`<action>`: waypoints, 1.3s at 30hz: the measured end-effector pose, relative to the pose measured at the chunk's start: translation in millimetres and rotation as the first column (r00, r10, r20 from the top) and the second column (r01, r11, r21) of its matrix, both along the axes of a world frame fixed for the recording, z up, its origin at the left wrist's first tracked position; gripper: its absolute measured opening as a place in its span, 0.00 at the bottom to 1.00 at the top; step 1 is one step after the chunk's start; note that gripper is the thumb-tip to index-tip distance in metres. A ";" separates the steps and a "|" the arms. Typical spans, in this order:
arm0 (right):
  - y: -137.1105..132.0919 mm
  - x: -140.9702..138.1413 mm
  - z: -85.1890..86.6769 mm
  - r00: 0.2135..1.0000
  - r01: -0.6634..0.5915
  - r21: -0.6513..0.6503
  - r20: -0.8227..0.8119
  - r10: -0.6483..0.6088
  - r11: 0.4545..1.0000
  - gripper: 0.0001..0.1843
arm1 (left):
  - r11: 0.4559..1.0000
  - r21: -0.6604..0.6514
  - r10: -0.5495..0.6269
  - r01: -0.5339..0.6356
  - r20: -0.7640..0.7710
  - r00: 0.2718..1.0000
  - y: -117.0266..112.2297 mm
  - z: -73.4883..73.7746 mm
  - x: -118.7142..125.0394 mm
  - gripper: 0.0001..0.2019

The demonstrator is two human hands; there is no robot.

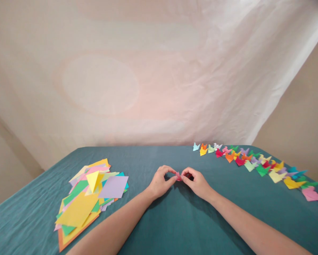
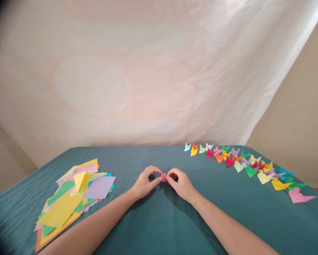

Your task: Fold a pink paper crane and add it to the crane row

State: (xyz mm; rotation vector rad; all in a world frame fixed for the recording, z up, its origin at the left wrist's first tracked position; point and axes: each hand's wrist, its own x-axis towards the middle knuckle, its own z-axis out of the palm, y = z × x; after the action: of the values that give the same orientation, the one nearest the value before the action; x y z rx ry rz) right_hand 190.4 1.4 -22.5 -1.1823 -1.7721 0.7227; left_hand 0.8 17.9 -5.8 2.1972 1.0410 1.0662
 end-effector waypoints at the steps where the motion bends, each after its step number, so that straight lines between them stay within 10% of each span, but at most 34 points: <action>1: -0.2 -0.3 0.9 1.000 -0.005 -0.001 0.002 0.005 1.000 0.08 | 1.000 0.013 0.003 -0.002 -0.014 1.000 -0.2 -0.3 0.2 0.06; 39: 2.5 7.5 0.7 0.888 -0.086 0.146 0.459 0.010 0.986 0.13 | 0.990 0.141 0.044 -0.002 -0.300 0.953 -8.2 -6.6 0.5 0.12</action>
State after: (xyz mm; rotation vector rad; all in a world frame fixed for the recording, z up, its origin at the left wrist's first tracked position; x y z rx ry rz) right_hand 197.9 3.9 -21.9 -1.2712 -2.2094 0.3273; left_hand 1.3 9.6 -12.4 2.5259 1.1527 0.8494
